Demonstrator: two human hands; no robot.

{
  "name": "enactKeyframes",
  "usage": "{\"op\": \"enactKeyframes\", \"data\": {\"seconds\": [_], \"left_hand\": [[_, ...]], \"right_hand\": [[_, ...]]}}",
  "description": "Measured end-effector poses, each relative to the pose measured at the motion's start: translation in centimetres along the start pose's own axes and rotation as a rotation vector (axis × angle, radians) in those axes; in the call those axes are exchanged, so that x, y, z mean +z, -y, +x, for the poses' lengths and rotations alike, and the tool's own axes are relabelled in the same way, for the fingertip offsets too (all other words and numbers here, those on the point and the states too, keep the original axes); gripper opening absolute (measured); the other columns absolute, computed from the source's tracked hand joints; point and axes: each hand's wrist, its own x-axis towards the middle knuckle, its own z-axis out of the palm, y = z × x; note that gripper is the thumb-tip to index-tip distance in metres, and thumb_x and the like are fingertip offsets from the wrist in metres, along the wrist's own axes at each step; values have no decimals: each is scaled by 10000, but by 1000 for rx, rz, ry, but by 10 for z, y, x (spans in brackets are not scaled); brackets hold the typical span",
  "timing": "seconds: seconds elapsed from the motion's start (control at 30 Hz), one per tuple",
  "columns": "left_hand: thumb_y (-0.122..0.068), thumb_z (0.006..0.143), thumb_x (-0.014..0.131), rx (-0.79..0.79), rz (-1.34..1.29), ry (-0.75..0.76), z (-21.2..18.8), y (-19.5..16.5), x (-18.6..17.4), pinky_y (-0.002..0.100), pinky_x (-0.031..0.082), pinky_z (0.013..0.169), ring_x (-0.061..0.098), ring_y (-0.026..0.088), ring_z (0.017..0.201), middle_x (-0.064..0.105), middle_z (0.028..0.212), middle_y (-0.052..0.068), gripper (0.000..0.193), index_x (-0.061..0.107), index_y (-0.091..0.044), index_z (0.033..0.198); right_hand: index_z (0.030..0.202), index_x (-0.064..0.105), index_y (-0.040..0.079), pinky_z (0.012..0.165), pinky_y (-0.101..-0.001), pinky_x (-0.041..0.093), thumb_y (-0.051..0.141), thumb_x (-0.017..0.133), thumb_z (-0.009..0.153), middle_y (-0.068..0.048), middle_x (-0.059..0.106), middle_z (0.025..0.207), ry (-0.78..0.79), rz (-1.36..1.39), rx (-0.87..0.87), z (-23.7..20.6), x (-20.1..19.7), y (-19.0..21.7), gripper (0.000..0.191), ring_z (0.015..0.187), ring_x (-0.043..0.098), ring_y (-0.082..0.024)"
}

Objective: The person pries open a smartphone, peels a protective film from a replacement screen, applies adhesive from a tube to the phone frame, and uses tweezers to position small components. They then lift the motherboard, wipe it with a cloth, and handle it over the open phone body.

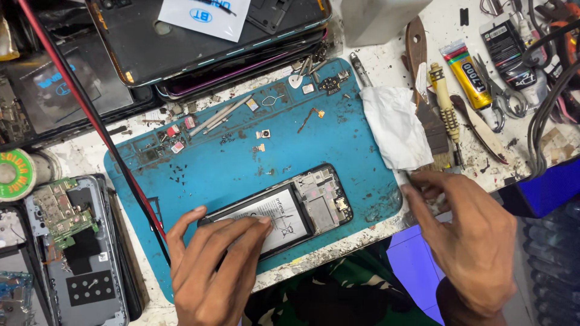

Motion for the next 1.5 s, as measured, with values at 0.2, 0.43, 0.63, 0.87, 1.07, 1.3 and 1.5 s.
{"op": "enactKeyframes", "data": {"seconds": [0.2,0.43,0.63,0.87,1.07,1.3,1.5], "left_hand": [[-7,755,831,-55,-19,-31,-4,6,-2,499,439,1068,721,185,911,747,985,46,292,774,-67,1035],[9,753,798,-2,-21,-10,-7,30,-13,536,430,1059,700,208,897,721,978,64,306,764,-36,1054],[-16,817,797,1,-49,29,-6,34,-8,544,442,1085,692,204,926,708,989,53,256,758,-45,1068],[-10,823,691,161,-126,161,26,14,-15,554,479,1057,691,269,985,686,1053,134,277,714,35,1095],[1,888,736,73,-314,243,51,44,19,430,535,839,672,287,916,715,1029,126,200,719,33,1085],[-6,917,751,3,-363,317,51,68,52,373,555,826,675,270,970,727,1078,116,219,723,18,1133],[-19,900,775,-16,-368,319,56,87,58,380,556,830,660,268,961,706,1067,126,250,719,34,1138]], "right_hand": [[1121,731,50,659,-311,538,124,822,817,-76,711,891,98,-127,15,-13,-5,-23,326,756,683,-177],[1193,769,123,555,-280,531,122,803,814,-14,704,898,366,-146,164,-75,-12,-125,381,601,631,-108],[1084,696,164,710,-355,655,105,729,874,-44,686,937,519,818,-307,-87,6,-251,221,762,778,-205],[1129,646,63,811,-551,653,102,674,1076,-194,700,952,49,1228,-234,-66,73,-193,72,923,758,-393],[1098,564,-26,933,-452,664,141,728,1118,-217,733,991,-88,1057,-158,-32,89,-90,235,959,784,-320],[1041,591,-62,711,-351,646,-35,773,851,-244,708,971,66,800,51,-14,99,-55,265,847,763,-290],[1047,593,-58,824,-372,641,-44,778,807,-227,715,965,98,708,-62,-10,117,-34,304,912,772,-279]]}}
